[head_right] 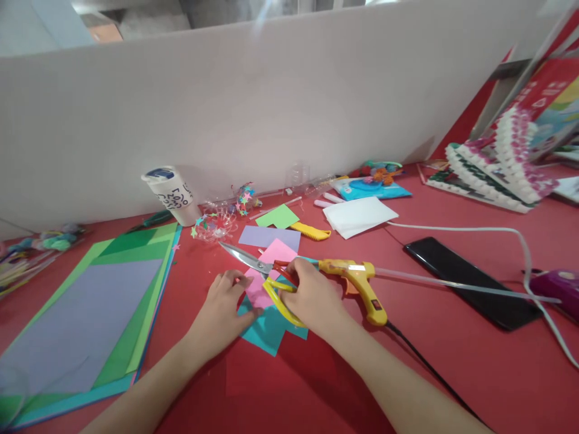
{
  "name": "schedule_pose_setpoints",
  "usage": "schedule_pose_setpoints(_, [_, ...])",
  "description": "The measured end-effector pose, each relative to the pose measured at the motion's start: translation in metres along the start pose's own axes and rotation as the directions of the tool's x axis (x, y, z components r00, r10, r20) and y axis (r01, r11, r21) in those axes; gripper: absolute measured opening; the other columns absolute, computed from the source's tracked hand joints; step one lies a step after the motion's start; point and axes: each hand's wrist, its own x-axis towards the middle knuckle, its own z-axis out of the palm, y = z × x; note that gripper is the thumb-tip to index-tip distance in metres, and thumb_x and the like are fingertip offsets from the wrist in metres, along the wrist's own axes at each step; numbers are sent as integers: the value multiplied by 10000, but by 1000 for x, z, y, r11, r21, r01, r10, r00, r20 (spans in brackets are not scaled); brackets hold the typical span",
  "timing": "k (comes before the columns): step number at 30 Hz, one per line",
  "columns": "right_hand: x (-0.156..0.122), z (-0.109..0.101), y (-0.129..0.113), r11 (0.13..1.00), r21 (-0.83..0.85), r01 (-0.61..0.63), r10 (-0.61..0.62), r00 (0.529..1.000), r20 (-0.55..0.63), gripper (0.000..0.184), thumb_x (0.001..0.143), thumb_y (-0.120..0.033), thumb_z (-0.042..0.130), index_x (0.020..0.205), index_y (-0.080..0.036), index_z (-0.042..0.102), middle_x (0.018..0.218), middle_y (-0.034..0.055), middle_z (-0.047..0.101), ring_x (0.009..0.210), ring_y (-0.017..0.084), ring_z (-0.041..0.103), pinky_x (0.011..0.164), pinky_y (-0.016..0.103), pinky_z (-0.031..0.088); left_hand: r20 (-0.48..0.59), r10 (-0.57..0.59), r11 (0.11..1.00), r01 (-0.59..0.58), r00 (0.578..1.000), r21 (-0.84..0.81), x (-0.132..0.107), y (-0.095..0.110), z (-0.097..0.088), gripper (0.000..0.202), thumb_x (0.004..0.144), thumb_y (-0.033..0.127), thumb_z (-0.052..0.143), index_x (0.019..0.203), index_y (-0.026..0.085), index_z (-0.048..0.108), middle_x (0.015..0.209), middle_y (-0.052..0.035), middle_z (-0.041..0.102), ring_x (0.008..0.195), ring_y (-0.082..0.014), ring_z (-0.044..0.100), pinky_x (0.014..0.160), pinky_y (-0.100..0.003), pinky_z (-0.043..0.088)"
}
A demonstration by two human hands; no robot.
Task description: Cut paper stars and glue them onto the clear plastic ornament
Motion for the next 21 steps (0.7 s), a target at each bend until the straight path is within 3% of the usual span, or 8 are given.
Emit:
schedule_pose_setpoints(6, [-4,-2,-11,983,180,-33,28,999,29,242,691,-340,616,699,-229,401,638,-43,472,601,161,430,545,278,294,16,-82,983,84,996,-163,-3,1,3,318,689,119,595,995,195,553,1033,-87,574,1072,-307,498,954,-513,369])
schedule_pose_setpoints(9, [-4,-5,-13,944,326,-53,36,998,61,219,653,-283,580,713,-232,375,631,-67,399,597,137,384,543,265,299,64,-145,937,158,987,-312,-4,1,1,230,728,149,540,948,207,501,976,-62,586,920,-249,578,843,-444,448])
schedule_pose_setpoints(12, [-5,-5,-14,870,480,-112,41,987,156,257,626,-290,573,744,-237,351,617,-91,373,546,108,371,514,245,313,166,-169,845,230,972,-482,-5,4,-4,265,750,238,542,994,216,439,938,-20,572,585,-135,586,586,-318,494])
schedule_pose_setpoints(14, [-8,-2,-15,810,563,-165,25,968,248,283,620,-319,594,759,-233,363,617,-95,415,502,88,386,484,230,312,237,-155,779,266,959,-568,-6,9,-8,341,743,272,564,1043,222,410,876,14,560,477,-92,538,484,-261,463])
schedule_pose_setpoints(17, [-14,4,-20,728,647,-227,-19,936,351,284,592,-301,604,764,-224,391,668,-88,492,446,56,405,439,209,307,275,-147,643,303,950,-703,-9,17,-11,397,717,214,606,1074,219,432,753,53,539,556,-91,538,513,-211,439])
schedule_pose_setpoints(21, [-20,10,-26,668,699,-258,2,939,344,297,547,-258,563,751,-239,349,564,-142,429,380,43,424,409,188,330,266,-190,516,327,945,-792,-12,24,-13,406,674,140,683,1034,201,507,648,82,528,546,-71,504,521,-175,397])
